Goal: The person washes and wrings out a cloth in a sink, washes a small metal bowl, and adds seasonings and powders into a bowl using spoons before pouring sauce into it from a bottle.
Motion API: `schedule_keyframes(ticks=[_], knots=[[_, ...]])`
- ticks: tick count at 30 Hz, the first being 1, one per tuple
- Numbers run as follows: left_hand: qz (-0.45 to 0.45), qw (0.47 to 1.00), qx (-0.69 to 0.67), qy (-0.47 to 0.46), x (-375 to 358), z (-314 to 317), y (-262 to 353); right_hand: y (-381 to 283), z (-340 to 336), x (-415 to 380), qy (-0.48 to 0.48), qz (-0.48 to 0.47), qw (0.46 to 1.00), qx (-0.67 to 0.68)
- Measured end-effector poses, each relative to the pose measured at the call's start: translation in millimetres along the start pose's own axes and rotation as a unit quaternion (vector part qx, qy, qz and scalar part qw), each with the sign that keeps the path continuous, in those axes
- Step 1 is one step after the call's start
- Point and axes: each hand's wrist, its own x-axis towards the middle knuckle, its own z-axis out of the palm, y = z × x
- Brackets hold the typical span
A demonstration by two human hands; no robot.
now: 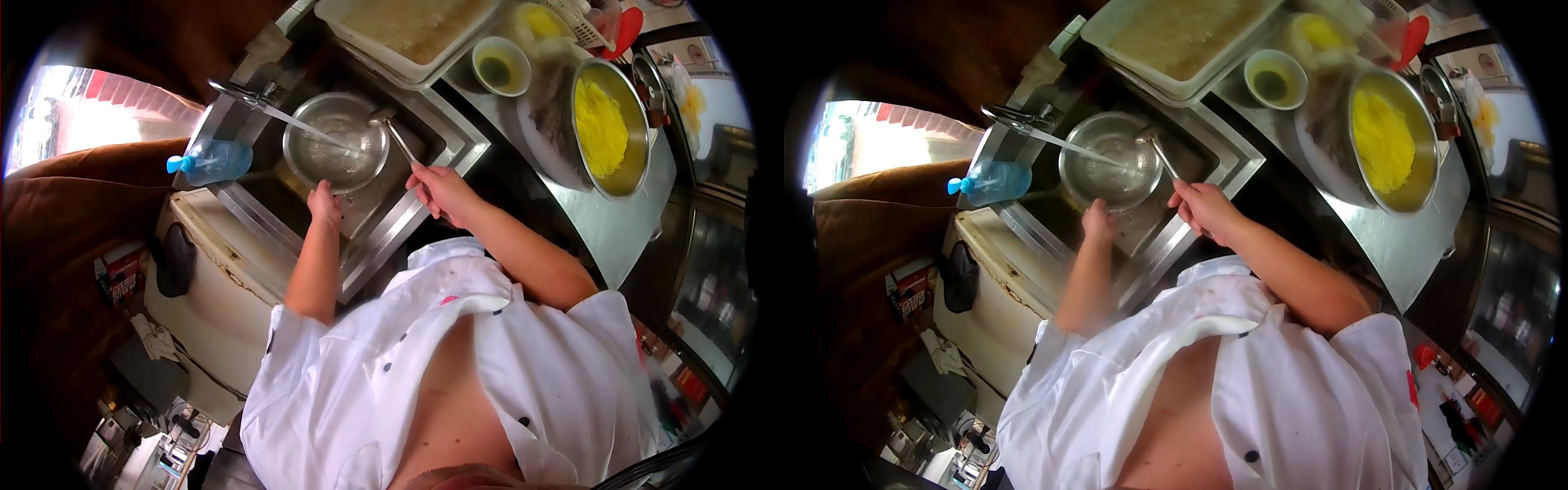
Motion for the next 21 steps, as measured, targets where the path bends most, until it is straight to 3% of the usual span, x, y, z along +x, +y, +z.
schedule_keyframes(ticks=[2,8,16,21], knots=[[0.016,1.0,0.013,-0.002,-9,-11,4,-3,-2,-4,-0.006,0.001,1.0,-0.004],[-0.079,0.996,0.025,-0.022,-55,-38,18,-4,-13,-3,0.002,-0.001,0.999,-0.047],[-0.076,0.996,0.006,-0.039,-77,-58,31,-13,-7,2,0.001,-0.004,0.989,-0.148],[-0.096,0.993,0.007,-0.066,-101,-58,37,-12,1,17,0.012,-0.039,0.933,-0.356]])
